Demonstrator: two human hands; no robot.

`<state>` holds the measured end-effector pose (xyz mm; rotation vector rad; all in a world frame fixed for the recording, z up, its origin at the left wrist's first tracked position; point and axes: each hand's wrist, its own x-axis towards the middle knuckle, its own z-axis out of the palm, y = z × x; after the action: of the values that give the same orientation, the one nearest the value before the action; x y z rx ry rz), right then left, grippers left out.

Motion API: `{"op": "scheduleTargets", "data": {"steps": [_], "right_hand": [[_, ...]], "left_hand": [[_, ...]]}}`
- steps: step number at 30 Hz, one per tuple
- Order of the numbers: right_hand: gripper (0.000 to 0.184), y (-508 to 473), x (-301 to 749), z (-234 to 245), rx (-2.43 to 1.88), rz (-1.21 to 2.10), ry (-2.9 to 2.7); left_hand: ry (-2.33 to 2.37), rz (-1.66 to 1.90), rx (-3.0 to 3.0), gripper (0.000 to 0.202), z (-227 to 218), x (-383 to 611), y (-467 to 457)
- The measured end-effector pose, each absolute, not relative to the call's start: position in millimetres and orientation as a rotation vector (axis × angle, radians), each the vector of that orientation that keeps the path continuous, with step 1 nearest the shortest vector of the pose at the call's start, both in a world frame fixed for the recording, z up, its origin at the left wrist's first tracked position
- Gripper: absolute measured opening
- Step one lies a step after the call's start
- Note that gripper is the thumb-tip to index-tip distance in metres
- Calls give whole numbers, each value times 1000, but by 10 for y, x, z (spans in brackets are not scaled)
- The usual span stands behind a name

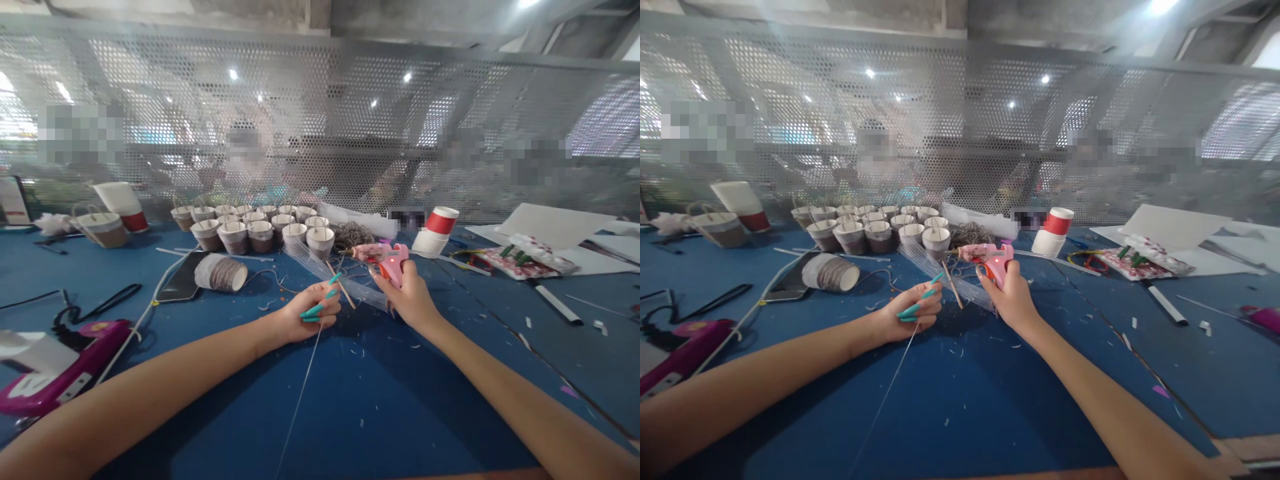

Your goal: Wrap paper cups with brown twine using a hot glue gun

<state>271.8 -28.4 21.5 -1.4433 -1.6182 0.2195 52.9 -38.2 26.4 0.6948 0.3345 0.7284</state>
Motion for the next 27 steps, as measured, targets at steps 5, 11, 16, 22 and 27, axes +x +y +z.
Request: {"op": "scheduleTargets", "data": {"steps": [5,11,16,22,27], "right_hand": [[50,-328,2678,251,-1429,264,-1650],[46,-316,2688,242,-1454,407,-1528],[46,-292,2700,206,-1420,416,-1549],[47,-340,2664,209,-1398,543,-1627],[46,-361,2648,195,-1371,491,-1641]], "left_hand": [[323,726,559,30,323,496,-399],[301,680,503,32,320,480,-394],[319,688,522,32,337,464,-410],[332,735,526,30,330,455,-406],[334,772,473,32,329,448,-402]]}}
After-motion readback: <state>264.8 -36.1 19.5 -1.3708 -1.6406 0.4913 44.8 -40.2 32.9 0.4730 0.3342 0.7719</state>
